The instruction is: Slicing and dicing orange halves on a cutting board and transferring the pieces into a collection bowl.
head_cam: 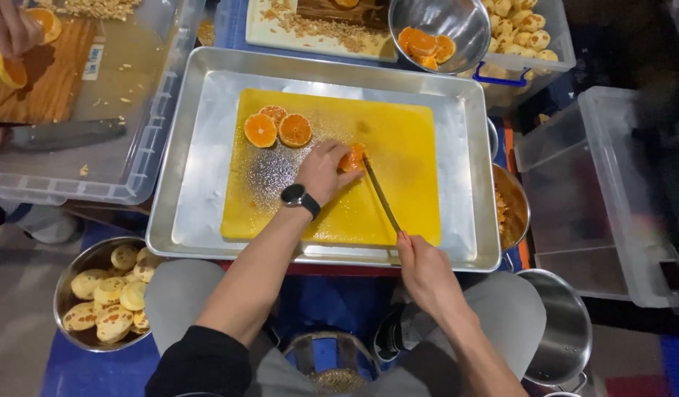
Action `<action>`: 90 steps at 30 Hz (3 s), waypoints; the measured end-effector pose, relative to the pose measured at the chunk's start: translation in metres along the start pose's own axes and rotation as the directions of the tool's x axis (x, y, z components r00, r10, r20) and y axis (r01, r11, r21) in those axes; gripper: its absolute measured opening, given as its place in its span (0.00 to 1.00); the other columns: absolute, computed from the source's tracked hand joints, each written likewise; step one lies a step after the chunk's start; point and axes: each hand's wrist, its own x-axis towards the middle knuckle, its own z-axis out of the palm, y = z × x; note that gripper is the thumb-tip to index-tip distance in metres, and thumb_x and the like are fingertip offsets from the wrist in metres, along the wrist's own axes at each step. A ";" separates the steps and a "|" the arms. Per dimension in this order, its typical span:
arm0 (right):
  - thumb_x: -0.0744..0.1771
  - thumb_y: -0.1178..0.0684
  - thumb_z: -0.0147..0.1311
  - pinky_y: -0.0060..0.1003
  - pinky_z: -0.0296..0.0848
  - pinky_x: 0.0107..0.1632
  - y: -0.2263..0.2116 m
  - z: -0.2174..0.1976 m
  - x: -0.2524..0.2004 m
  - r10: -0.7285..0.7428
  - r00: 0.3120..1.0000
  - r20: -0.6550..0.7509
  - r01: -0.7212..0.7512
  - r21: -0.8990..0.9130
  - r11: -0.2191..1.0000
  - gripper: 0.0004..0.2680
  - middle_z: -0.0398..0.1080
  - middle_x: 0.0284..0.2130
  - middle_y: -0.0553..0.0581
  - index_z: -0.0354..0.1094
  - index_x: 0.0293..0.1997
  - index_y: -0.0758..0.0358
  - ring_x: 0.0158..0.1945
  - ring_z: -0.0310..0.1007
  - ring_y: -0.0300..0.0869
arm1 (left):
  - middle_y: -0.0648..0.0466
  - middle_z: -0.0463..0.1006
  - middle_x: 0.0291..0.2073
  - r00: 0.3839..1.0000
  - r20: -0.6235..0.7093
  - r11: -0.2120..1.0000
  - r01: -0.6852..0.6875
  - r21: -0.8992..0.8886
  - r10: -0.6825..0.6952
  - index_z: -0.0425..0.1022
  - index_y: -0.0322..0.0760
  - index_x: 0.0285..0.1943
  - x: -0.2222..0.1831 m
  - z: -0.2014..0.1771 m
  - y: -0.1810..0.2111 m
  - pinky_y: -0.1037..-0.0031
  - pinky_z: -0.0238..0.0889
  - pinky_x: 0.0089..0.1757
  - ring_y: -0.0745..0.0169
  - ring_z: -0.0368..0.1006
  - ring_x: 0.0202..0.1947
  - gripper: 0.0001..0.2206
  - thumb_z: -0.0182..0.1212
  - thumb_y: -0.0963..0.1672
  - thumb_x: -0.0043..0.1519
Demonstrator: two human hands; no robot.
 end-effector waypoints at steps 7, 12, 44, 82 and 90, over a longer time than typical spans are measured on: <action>0.74 0.43 0.32 0.59 0.77 0.50 -0.016 0.020 0.026 -0.127 0.992 -0.028 0.126 -0.042 0.991 0.19 0.76 0.37 0.76 0.71 0.51 0.69 0.50 0.77 0.67 | 0.48 0.78 0.46 1.000 -0.014 0.998 -0.025 0.049 0.026 0.79 0.38 0.51 0.001 0.016 -0.023 0.64 0.74 0.49 0.45 0.76 0.50 0.16 0.72 0.47 0.57; 0.74 0.40 0.28 0.58 0.77 0.47 -0.018 0.032 0.065 -0.171 0.984 -0.048 0.165 -0.111 0.980 0.22 0.75 0.34 0.76 0.70 0.48 0.68 0.47 0.77 0.68 | 0.50 0.79 0.44 0.999 -0.024 0.998 -0.035 0.045 0.036 0.81 0.40 0.49 0.002 0.016 -0.027 0.67 0.75 0.47 0.49 0.78 0.47 0.13 0.72 0.46 0.57; 0.59 0.63 0.72 0.52 0.76 0.57 0.045 -0.033 0.061 -0.054 0.998 -0.045 0.054 0.011 0.998 0.20 0.72 0.48 0.77 0.60 0.48 0.63 0.60 0.72 0.68 | 0.55 0.66 0.55 0.841 0.532 0.823 -0.373 0.429 0.104 0.68 0.50 0.57 -0.091 -0.105 -0.012 0.57 0.59 0.58 0.52 0.63 0.63 0.27 0.69 0.56 0.53; 0.70 0.43 0.48 0.46 0.76 0.40 0.016 0.025 0.106 -0.077 0.997 -0.009 0.078 0.120 0.990 0.13 0.75 0.24 0.61 0.73 0.36 0.60 0.35 0.79 0.53 | 0.52 0.79 0.56 0.984 0.161 0.877 -0.017 0.481 -0.069 0.77 0.47 0.62 0.033 -0.046 -0.021 0.57 0.55 0.63 0.52 0.68 0.63 0.23 0.65 0.53 0.58; 0.73 0.45 0.38 0.51 0.77 0.40 -0.007 0.017 0.073 -0.186 0.982 -0.014 0.187 0.129 0.974 0.17 0.76 0.32 0.72 0.73 0.47 0.69 0.41 0.79 0.62 | 0.44 0.73 0.60 0.992 -0.047 0.980 0.125 0.155 -0.119 0.75 0.41 0.65 -0.015 -0.010 -0.007 0.55 0.67 0.56 0.39 0.72 0.58 0.26 0.71 0.50 0.58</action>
